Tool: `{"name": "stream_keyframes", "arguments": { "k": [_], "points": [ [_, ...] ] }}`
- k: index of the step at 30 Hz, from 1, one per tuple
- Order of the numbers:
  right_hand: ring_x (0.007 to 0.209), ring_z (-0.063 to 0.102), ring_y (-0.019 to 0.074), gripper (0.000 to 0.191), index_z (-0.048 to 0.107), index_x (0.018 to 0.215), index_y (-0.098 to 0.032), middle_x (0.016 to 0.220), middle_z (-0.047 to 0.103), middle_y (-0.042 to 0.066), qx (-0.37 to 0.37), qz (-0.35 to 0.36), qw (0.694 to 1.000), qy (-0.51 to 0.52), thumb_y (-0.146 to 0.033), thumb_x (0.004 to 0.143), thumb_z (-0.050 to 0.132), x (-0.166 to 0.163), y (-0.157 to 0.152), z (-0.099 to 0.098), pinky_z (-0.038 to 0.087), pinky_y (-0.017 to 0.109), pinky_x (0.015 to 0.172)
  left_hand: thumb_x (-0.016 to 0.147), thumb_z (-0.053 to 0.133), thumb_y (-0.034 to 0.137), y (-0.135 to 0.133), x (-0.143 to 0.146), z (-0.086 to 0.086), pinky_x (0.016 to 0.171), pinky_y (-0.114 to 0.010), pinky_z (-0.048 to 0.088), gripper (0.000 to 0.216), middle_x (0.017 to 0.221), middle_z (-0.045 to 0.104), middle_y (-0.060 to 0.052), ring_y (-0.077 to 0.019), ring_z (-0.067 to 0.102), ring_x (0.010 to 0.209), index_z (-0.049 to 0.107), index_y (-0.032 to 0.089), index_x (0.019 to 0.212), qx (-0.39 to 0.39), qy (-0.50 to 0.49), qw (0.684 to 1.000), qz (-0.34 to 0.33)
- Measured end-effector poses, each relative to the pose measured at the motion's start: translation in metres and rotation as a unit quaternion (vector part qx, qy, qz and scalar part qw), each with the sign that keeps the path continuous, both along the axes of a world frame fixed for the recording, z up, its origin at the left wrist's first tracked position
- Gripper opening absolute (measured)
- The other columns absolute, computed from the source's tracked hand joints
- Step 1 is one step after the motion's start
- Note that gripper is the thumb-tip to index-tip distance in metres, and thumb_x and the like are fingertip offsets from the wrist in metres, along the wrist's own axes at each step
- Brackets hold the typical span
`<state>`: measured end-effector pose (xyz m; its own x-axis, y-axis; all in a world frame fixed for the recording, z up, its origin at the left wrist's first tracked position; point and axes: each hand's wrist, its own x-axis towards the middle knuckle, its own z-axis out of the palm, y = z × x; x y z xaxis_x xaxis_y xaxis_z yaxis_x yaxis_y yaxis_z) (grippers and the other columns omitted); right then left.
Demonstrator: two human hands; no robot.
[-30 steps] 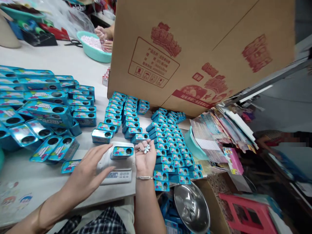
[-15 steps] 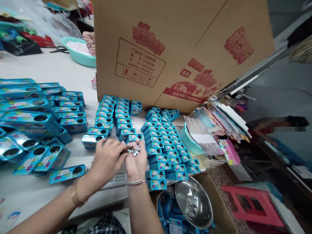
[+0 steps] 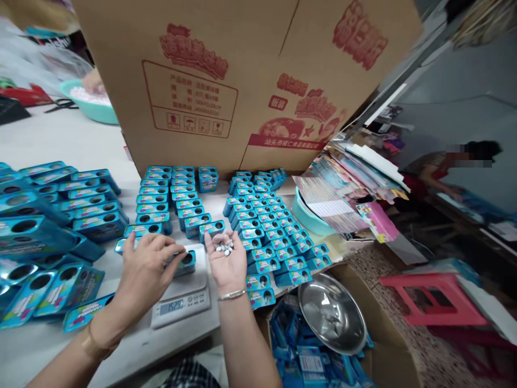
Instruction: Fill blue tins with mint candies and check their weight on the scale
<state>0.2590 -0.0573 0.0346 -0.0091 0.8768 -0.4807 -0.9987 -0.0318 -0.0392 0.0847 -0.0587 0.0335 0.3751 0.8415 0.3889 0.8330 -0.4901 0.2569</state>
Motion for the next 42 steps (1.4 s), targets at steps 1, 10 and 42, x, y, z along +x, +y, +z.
{"name": "stream_keyframes", "arguments": {
  "k": [1, 10, 42],
  "points": [
    [0.054, 0.057, 0.0061, 0.032, 0.054, 0.071, -0.020, 0.049, 0.046, -0.010, -0.001, -0.007, 1.000, 0.003, -0.031, 0.098, 0.040, 0.004, 0.000, 0.000, 0.054, 0.039, 0.095, 0.092, 0.050, 0.037, 0.001, -0.001, -0.003, 0.106, -0.062, 0.022, 0.024, 0.096, 0.069, -0.004, -0.0278, 0.058, 0.098, 0.072, 0.029, 0.088, -0.009, 0.014, 1.000, -0.007],
    [0.052, 0.054, 0.0059, 0.033, 0.053, 0.071, -0.020, 0.051, 0.045, -0.010, -0.006, -0.036, 0.999, 0.008, -0.031, 0.099, 0.038, 0.036, -0.009, 0.005, 0.055, 0.039, 0.094, 0.079, 0.060, 0.030, 0.010, -0.004, -0.009, 0.107, -0.072, 0.010, 0.029, 0.104, 0.068, -0.009, -0.0339, 0.058, 0.108, 0.064, 0.023, 0.107, -0.098, 0.137, 0.982, -0.081],
    [0.052, 0.052, 0.0037, 0.020, 0.050, 0.075, -0.022, 0.059, 0.045, -0.012, 0.070, -0.130, 0.984, -0.099, -0.013, 0.078, 0.067, 0.127, -0.048, -0.012, 0.059, 0.021, 0.074, 0.066, 0.055, 0.011, 0.194, 0.165, -0.031, 0.110, -0.065, 0.015, 0.031, 0.090, 0.069, -0.011, -0.0301, 0.058, 0.101, 0.062, 0.017, 0.095, -0.105, 0.153, 0.974, -0.132]
  ]
}}
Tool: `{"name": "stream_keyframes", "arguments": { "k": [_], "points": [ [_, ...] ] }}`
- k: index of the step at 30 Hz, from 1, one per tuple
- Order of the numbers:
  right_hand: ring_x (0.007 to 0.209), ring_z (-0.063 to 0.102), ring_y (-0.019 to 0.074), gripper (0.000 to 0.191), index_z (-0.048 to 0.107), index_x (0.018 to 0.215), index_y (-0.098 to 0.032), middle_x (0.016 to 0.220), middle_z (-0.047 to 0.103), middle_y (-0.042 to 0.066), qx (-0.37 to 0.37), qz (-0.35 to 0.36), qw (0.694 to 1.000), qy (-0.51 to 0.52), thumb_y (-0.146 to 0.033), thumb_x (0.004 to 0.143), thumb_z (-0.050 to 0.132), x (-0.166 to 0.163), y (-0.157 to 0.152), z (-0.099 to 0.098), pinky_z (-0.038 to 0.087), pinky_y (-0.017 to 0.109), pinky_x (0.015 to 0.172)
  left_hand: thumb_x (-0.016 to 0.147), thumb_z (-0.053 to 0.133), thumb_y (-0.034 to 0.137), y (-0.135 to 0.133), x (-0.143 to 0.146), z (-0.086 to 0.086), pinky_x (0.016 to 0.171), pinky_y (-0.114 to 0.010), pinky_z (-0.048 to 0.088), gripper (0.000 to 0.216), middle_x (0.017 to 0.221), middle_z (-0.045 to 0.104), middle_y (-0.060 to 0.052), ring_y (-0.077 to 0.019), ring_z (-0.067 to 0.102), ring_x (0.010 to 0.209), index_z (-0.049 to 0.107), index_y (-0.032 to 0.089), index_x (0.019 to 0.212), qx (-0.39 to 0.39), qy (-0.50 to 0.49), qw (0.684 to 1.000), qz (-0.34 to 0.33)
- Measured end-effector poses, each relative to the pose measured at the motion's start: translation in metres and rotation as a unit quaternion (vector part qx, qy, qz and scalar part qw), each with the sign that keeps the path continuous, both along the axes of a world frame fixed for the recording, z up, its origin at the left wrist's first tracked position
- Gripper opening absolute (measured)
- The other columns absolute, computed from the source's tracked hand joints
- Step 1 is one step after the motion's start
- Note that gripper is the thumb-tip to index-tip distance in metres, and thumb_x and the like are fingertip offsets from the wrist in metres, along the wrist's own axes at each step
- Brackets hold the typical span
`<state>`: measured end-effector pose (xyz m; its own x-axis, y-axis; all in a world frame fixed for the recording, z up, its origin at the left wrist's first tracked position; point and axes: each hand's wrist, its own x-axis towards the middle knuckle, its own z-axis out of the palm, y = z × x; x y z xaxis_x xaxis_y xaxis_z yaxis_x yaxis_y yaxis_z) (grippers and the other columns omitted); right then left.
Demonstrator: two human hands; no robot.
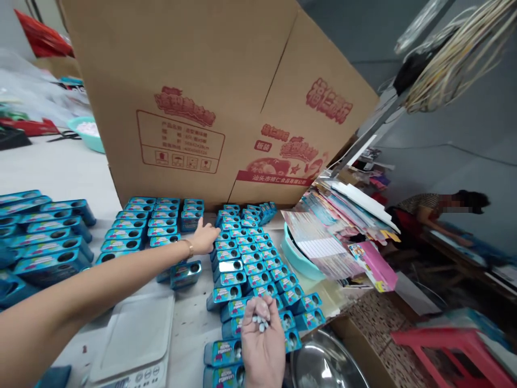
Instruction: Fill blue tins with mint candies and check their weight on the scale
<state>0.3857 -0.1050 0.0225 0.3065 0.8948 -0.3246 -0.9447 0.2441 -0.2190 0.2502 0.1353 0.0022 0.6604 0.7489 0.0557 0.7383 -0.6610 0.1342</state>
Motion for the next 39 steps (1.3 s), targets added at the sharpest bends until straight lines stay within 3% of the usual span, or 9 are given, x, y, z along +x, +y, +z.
{"name": "stream_keyframes", "arguments": {
  "k": [6, 11, 15, 19, 24, 27, 30, 33, 39],
  "points": [
    [0.051, 0.049, 0.0033, 0.018, 0.049, 0.077, -0.021, 0.058, 0.043, -0.012, 0.015, 0.020, 0.999, -0.025, -0.010, 0.083, 0.061, -0.002, -0.007, 0.012, 0.057, 0.019, 0.070, 0.080, 0.052, 0.030, -0.015, -0.057, 0.081, 0.112, -0.064, 0.009, 0.037, 0.101, 0.069, -0.012, -0.0306, 0.057, 0.109, 0.060, 0.017, 0.114, 0.037, -0.070, 0.996, 0.039],
    [0.049, 0.045, 0.0029, 0.020, 0.045, 0.073, -0.019, 0.059, 0.041, -0.010, 0.050, 0.078, 0.996, 0.012, -0.008, 0.088, 0.054, -0.028, -0.001, 0.023, 0.043, 0.012, 0.048, 0.079, 0.058, 0.039, -0.099, -0.151, 0.128, 0.114, -0.058, 0.009, 0.037, 0.103, 0.069, -0.004, -0.0255, 0.060, 0.106, 0.062, 0.025, 0.114, 0.032, -0.091, 0.995, 0.008],
    [0.046, 0.040, 0.0028, 0.016, 0.046, 0.076, -0.018, 0.058, 0.040, -0.010, 0.048, 0.127, 0.990, 0.043, -0.014, 0.090, 0.053, -0.063, 0.007, 0.018, 0.038, 0.011, 0.044, 0.074, 0.059, 0.023, -0.173, -0.191, 0.082, 0.115, -0.056, 0.008, 0.035, 0.100, 0.070, -0.002, -0.0240, 0.061, 0.103, 0.066, 0.029, 0.108, -0.027, -0.093, 0.994, 0.046],
    [0.044, 0.037, 0.0030, 0.015, 0.047, 0.077, -0.018, 0.056, 0.039, -0.011, 0.042, 0.179, 0.982, 0.031, -0.018, 0.089, 0.056, -0.099, 0.014, 0.011, 0.033, 0.012, 0.041, 0.076, 0.056, 0.018, -0.201, -0.190, 0.023, 0.114, -0.060, 0.012, 0.038, 0.104, 0.069, -0.006, -0.0257, 0.060, 0.105, 0.063, 0.026, 0.113, -0.042, -0.110, 0.988, 0.097],
    [0.046, 0.036, 0.0035, 0.013, 0.048, 0.078, -0.019, 0.057, 0.038, -0.010, 0.041, 0.217, 0.975, -0.005, -0.020, 0.088, 0.057, -0.114, 0.013, 0.004, 0.034, 0.011, 0.043, 0.080, 0.056, 0.023, -0.209, -0.201, 0.022, 0.111, -0.058, 0.026, 0.058, 0.137, 0.054, -0.014, -0.0317, 0.045, 0.128, 0.045, 0.021, 0.137, 0.019, -0.124, 0.984, 0.129],
    [0.047, 0.036, 0.0040, 0.015, 0.046, 0.078, -0.020, 0.058, 0.038, -0.010, 0.049, 0.201, 0.977, -0.048, -0.019, 0.087, 0.057, -0.103, 0.011, 0.001, 0.035, 0.012, 0.045, 0.084, 0.055, 0.030, -0.238, -0.228, 0.025, 0.111, -0.055, 0.030, 0.045, 0.130, 0.059, -0.011, -0.0302, 0.051, 0.122, 0.053, 0.024, 0.129, 0.097, -0.165, 0.969, 0.154],
    [0.047, 0.037, 0.0040, 0.015, 0.045, 0.078, -0.020, 0.058, 0.039, -0.010, 0.046, 0.181, 0.981, -0.054, -0.018, 0.087, 0.056, -0.091, 0.009, -0.003, 0.036, 0.012, 0.045, 0.086, 0.055, 0.022, -0.289, -0.249, -0.004, 0.105, -0.047, 0.041, 0.023, 0.102, 0.071, -0.003, -0.0251, 0.061, 0.105, 0.066, 0.031, 0.104, 0.117, -0.226, 0.959, 0.125],
    [0.046, 0.037, 0.0038, 0.015, 0.045, 0.078, -0.020, 0.058, 0.039, -0.011, 0.040, 0.176, 0.983, -0.042, -0.018, 0.087, 0.057, -0.088, 0.010, -0.005, 0.035, 0.011, 0.045, 0.087, 0.052, 0.016, -0.330, -0.253, -0.053, 0.091, -0.028, 0.053, 0.040, 0.108, 0.073, 0.000, -0.0186, 0.066, 0.102, 0.061, 0.035, 0.121, 0.074, -0.247, 0.963, 0.085],
    [0.045, 0.035, 0.0035, 0.012, 0.047, 0.079, -0.019, 0.057, 0.039, -0.011, 0.015, 0.202, 0.979, -0.021, -0.020, 0.088, 0.055, -0.108, 0.012, -0.005, 0.033, 0.011, 0.043, 0.085, 0.039, 0.013, -0.312, -0.233, -0.105, 0.092, -0.029, 0.055, 0.067, 0.147, 0.048, -0.010, -0.0230, 0.059, 0.122, 0.030, 0.024, 0.151, -0.025, -0.153, 0.967, 0.201]
  ]
}}
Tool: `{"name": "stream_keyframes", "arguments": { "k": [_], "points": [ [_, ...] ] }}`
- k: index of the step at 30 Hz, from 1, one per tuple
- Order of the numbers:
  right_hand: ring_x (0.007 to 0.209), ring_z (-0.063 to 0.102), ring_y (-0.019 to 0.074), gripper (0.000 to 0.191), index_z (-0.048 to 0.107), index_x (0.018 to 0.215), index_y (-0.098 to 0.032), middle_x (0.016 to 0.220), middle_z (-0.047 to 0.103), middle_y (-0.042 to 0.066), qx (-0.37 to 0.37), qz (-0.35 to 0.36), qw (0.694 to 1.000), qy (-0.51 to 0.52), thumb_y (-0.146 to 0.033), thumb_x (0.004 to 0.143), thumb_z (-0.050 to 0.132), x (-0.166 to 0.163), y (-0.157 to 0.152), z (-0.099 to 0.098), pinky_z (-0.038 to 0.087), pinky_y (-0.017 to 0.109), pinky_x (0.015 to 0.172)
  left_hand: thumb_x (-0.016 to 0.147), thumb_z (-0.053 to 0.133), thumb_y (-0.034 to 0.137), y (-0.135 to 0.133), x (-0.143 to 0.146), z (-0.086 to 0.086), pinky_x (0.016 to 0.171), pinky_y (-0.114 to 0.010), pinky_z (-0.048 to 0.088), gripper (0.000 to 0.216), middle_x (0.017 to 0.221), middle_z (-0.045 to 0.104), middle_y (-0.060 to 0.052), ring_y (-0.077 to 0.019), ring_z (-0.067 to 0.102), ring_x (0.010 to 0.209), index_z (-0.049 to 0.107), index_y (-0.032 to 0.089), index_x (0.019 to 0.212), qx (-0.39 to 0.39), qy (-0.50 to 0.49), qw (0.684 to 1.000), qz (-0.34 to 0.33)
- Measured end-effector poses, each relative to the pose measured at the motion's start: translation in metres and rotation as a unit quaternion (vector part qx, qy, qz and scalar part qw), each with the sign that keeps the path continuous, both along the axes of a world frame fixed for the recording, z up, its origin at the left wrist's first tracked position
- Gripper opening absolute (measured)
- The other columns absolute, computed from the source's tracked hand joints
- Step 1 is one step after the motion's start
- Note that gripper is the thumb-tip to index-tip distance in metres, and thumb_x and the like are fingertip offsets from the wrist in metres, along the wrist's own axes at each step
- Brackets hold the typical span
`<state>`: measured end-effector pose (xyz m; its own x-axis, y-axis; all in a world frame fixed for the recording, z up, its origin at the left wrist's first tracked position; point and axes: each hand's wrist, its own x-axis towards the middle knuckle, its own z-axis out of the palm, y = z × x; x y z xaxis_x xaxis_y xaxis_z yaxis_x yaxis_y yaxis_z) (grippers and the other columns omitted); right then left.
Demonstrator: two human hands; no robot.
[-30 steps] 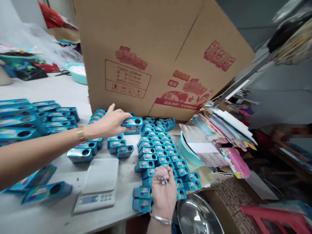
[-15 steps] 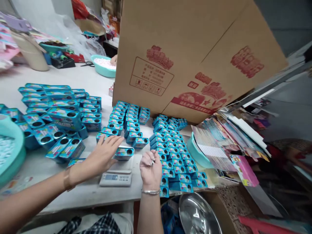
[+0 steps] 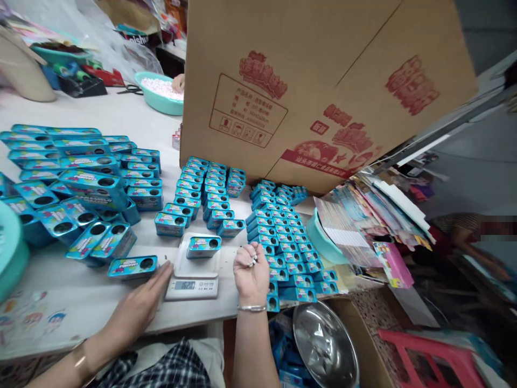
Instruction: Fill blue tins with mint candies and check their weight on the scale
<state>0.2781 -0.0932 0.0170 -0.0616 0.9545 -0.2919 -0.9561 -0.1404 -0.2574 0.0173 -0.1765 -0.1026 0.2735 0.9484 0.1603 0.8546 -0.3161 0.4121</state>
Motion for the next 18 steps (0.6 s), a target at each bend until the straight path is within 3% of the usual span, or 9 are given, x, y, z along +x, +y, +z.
{"name": "stream_keyframes", "arguments": {
  "k": [5, 10, 13, 18],
  "points": [
    [0.046, 0.035, 0.0038, 0.013, 0.048, 0.080, -0.019, 0.057, 0.039, -0.010, -0.004, 0.017, 1.000, -0.017, -0.023, 0.088, 0.057, -0.008, -0.002, 0.000, 0.034, 0.011, 0.043, 0.084, 0.032, 0.009, 0.023, 0.019, 0.002, 0.083, -0.041, 0.059, 0.066, 0.134, 0.059, -0.016, -0.0292, 0.065, 0.112, 0.033, 0.020, 0.149, -0.067, 0.052, 0.994, 0.072],
    [0.044, 0.034, 0.0035, 0.017, 0.050, 0.076, -0.018, 0.056, 0.038, -0.010, -0.043, 0.002, 0.999, 0.005, -0.024, 0.091, 0.053, -0.010, -0.005, 0.002, 0.034, 0.013, 0.042, 0.090, 0.034, 0.016, 0.005, 0.010, 0.004, 0.075, -0.036, 0.059, 0.061, 0.130, 0.062, -0.015, -0.0277, 0.069, 0.103, 0.029, 0.020, 0.151, -0.006, 0.050, 0.996, 0.068],
    [0.048, 0.043, 0.0043, 0.020, 0.052, 0.074, -0.018, 0.058, 0.045, -0.008, -0.099, -0.013, 0.995, 0.022, -0.025, 0.092, 0.050, -0.021, -0.009, 0.003, 0.044, 0.016, 0.050, 0.094, 0.043, 0.024, -0.007, 0.005, 0.032, 0.076, -0.031, 0.057, 0.060, 0.125, 0.065, -0.010, -0.0235, 0.069, 0.101, 0.026, 0.026, 0.151, 0.100, -0.007, 0.994, 0.037],
    [0.063, 0.060, 0.0091, 0.023, 0.055, 0.073, -0.018, 0.065, 0.060, -0.003, -0.155, 0.010, 0.987, 0.025, -0.029, 0.092, 0.049, -0.057, -0.017, 0.005, 0.056, 0.029, 0.074, 0.090, 0.054, 0.015, 0.011, 0.039, 0.110, 0.091, -0.037, 0.051, 0.066, 0.108, 0.071, -0.006, -0.0213, 0.065, 0.098, 0.028, 0.030, 0.150, 0.210, -0.123, 0.970, -0.024]
  ]
}}
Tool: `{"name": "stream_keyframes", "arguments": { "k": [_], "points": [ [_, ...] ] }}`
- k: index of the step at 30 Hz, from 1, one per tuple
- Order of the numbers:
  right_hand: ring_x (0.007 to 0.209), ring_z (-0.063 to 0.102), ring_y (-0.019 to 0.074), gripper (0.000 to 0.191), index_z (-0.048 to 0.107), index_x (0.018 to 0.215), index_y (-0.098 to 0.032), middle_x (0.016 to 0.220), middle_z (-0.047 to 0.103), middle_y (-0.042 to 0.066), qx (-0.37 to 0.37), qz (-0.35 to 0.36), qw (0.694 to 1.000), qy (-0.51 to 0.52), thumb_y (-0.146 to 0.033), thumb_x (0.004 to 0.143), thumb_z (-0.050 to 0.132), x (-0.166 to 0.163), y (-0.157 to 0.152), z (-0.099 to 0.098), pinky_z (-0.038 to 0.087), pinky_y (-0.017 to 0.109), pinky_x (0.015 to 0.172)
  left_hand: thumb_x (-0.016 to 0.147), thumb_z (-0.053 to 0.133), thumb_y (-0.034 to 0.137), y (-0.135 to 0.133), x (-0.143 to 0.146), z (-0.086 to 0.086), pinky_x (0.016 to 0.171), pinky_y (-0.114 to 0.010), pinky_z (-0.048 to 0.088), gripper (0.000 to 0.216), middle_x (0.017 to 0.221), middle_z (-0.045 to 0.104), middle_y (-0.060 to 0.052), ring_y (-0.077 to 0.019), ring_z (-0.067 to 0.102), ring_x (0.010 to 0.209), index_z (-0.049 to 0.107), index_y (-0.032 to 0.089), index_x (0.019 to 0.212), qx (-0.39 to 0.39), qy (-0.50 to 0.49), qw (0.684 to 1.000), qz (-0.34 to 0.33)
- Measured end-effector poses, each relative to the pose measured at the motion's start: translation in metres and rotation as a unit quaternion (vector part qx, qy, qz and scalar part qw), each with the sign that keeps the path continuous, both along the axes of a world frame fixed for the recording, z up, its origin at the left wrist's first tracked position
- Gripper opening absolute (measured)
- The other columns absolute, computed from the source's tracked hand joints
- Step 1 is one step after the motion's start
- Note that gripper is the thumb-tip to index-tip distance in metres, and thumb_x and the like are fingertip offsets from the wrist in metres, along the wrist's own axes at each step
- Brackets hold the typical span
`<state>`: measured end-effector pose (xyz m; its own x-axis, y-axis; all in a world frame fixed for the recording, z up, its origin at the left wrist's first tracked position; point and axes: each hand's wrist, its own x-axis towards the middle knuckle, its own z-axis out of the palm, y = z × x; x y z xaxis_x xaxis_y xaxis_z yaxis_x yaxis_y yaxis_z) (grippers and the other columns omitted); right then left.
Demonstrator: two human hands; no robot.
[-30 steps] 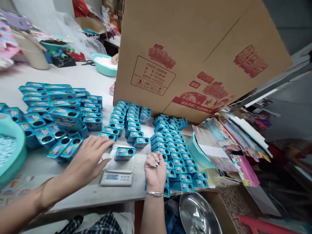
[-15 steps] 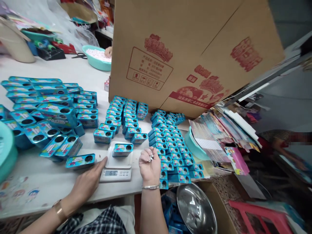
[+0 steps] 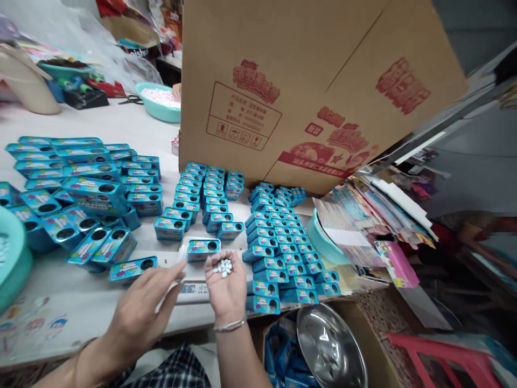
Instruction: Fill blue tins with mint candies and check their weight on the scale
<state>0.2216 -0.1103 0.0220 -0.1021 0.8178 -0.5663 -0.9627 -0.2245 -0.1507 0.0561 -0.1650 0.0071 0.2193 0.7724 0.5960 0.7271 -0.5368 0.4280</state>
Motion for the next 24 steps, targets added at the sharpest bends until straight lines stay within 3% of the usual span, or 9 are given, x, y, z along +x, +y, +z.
{"name": "stream_keyframes", "arguments": {
  "k": [3, 5, 7, 10, 12, 15, 19, 24],
  "points": [
    [0.065, 0.062, 0.0101, 0.018, 0.057, 0.076, -0.018, 0.067, 0.063, -0.002, -0.008, 0.052, 0.999, 0.002, -0.028, 0.090, 0.052, -0.011, -0.002, 0.000, 0.056, 0.028, 0.073, 0.090, 0.052, 0.014, 0.023, 0.028, 0.027, 0.106, -0.045, 0.040, 0.064, 0.118, 0.068, -0.006, -0.0236, 0.059, 0.112, 0.030, 0.028, 0.148, 0.005, 0.038, 0.998, -0.053],
    [0.066, 0.063, 0.0096, 0.017, 0.057, 0.077, -0.017, 0.068, 0.064, -0.002, 0.008, 0.052, 0.999, 0.003, -0.027, 0.089, 0.053, -0.006, -0.001, -0.001, 0.056, 0.027, 0.075, 0.091, 0.051, 0.019, 0.037, 0.037, 0.030, 0.112, -0.049, 0.032, 0.060, 0.129, 0.062, -0.008, -0.0250, 0.052, 0.124, 0.031, 0.026, 0.147, -0.010, 0.057, 0.996, -0.073],
    [0.067, 0.065, 0.0092, 0.018, 0.057, 0.075, -0.018, 0.067, 0.065, -0.001, 0.026, 0.012, 1.000, -0.007, -0.027, 0.090, 0.052, 0.006, 0.002, -0.005, 0.056, 0.028, 0.080, 0.091, 0.054, 0.026, 0.050, 0.036, 0.023, 0.113, -0.048, 0.032, 0.062, 0.138, 0.054, -0.010, -0.0265, 0.046, 0.130, 0.029, 0.023, 0.147, -0.024, 0.047, 0.997, -0.057],
    [0.067, 0.067, 0.0099, 0.020, 0.056, 0.074, -0.019, 0.067, 0.066, -0.002, 0.013, -0.083, 0.996, -0.037, -0.030, 0.091, 0.051, 0.027, 0.012, -0.014, 0.056, 0.032, 0.083, 0.086, 0.057, 0.039, 0.070, 0.025, -0.003, 0.108, -0.050, 0.038, 0.072, 0.143, 0.047, -0.017, -0.0333, 0.044, 0.131, 0.026, 0.016, 0.148, -0.068, 0.054, 0.996, 0.003],
    [0.070, 0.069, 0.0112, 0.021, 0.056, 0.075, -0.020, 0.068, 0.068, -0.003, -0.014, -0.135, 0.990, -0.045, -0.030, 0.092, 0.049, 0.035, 0.020, -0.020, 0.056, 0.034, 0.084, 0.085, 0.054, 0.040, 0.080, 0.019, -0.021, 0.099, -0.049, 0.044, 0.065, 0.135, 0.053, -0.018, -0.0355, 0.051, 0.122, 0.035, 0.014, 0.141, -0.123, 0.084, 0.989, 0.023],
    [0.077, 0.072, 0.0139, 0.020, 0.057, 0.078, -0.020, 0.074, 0.072, -0.001, -0.027, -0.154, 0.987, -0.037, -0.031, 0.092, 0.047, 0.038, 0.032, -0.030, 0.057, 0.038, 0.085, 0.085, 0.050, 0.035, 0.087, 0.017, -0.031, 0.081, -0.037, 0.052, 0.041, 0.119, 0.062, -0.010, -0.0284, 0.063, 0.104, 0.049, 0.020, 0.123, -0.194, 0.076, 0.978, 0.023],
    [0.079, 0.073, 0.0156, 0.020, 0.059, 0.081, -0.019, 0.079, 0.074, 0.002, -0.037, -0.145, 0.988, -0.031, -0.035, 0.091, 0.051, 0.028, 0.045, -0.042, 0.058, 0.036, 0.080, 0.083, 0.055, 0.033, 0.090, 0.026, -0.004, 0.076, -0.029, 0.050, 0.033, 0.105, 0.061, -0.005, -0.0210, 0.064, 0.093, 0.052, 0.023, 0.114, -0.178, 0.029, 0.983, -0.029],
    [0.074, 0.072, 0.0146, 0.021, 0.059, 0.076, -0.019, 0.072, 0.073, 0.002, -0.035, -0.148, 0.988, -0.020, -0.032, 0.090, 0.051, 0.018, 0.060, -0.047, 0.058, 0.033, 0.080, 0.077, 0.050, 0.016, 0.107, 0.053, 0.047, 0.074, -0.029, 0.047, 0.037, 0.096, 0.058, -0.004, -0.0194, 0.061, 0.085, 0.062, 0.025, 0.110, -0.156, 0.181, 0.959, -0.153]
  ]
}}
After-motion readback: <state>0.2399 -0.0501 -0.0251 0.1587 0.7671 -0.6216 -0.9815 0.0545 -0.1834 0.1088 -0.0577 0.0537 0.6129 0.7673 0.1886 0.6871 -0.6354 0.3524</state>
